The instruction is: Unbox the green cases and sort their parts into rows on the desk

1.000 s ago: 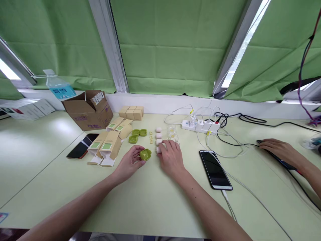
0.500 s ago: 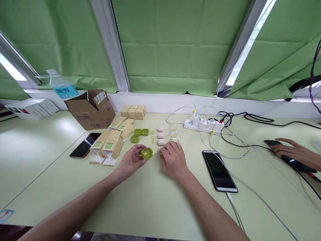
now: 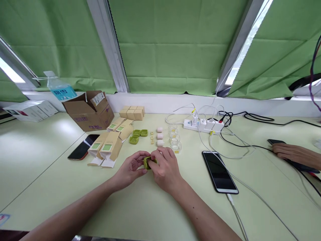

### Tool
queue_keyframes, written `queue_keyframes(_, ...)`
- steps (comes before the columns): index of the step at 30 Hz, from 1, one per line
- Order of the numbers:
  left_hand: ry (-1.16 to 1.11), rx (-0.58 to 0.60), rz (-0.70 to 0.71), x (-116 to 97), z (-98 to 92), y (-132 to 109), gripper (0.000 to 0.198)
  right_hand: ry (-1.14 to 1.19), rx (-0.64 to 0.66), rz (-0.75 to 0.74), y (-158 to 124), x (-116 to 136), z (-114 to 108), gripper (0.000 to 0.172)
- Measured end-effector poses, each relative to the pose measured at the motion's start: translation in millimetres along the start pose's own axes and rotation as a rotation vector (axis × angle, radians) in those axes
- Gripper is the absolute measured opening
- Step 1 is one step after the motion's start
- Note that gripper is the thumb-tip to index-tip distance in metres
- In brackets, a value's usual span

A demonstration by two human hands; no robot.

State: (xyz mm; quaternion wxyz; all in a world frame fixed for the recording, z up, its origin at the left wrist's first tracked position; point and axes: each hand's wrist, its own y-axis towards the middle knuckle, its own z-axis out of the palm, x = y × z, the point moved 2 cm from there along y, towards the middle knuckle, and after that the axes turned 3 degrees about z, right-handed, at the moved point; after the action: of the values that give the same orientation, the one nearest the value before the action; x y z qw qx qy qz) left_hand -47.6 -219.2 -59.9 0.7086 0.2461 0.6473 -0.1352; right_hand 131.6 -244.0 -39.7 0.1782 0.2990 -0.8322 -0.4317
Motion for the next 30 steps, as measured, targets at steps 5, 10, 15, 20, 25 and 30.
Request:
queue_keyframes(5, 0.030, 0.024, 0.006, 1.1, -1.7, 0.3, 0.043, 0.024, 0.003, 0.011, -2.1, 0.5, 1.7, 0.019)
queue_keyframes(10, 0.257, 0.089, 0.079, -8.4, -2.8, -2.3, 0.040, 0.023, 0.021, 0.006, -1.9, 0.3, 1.1, 0.014)
queue_keyframes(15, 0.573, 0.158, 0.164, -22.4, -3.5, -5.7, 0.040, 0.139, 0.036, 0.069, 0.2, -2.2, -4.4, 0.015)
queue_keyframes(20, 0.733, 0.203, 0.332, -31.2, -1.5, -6.4, 0.045, 0.233, 0.056, 0.145, -0.2, -5.3, -3.3, 0.018)
queue_keyframes(25, 0.722, 0.171, 0.401, -25.3, 0.7, -5.4, 0.054, 0.267, 0.061, 0.181, -3.2, -1.2, 3.6, 0.019)
queue_keyframes(30, 0.782, 0.178, 0.382, -26.1, -1.5, -2.6, 0.032, 0.372, 0.103, 0.274, -1.2, -3.6, -2.7, 0.017)
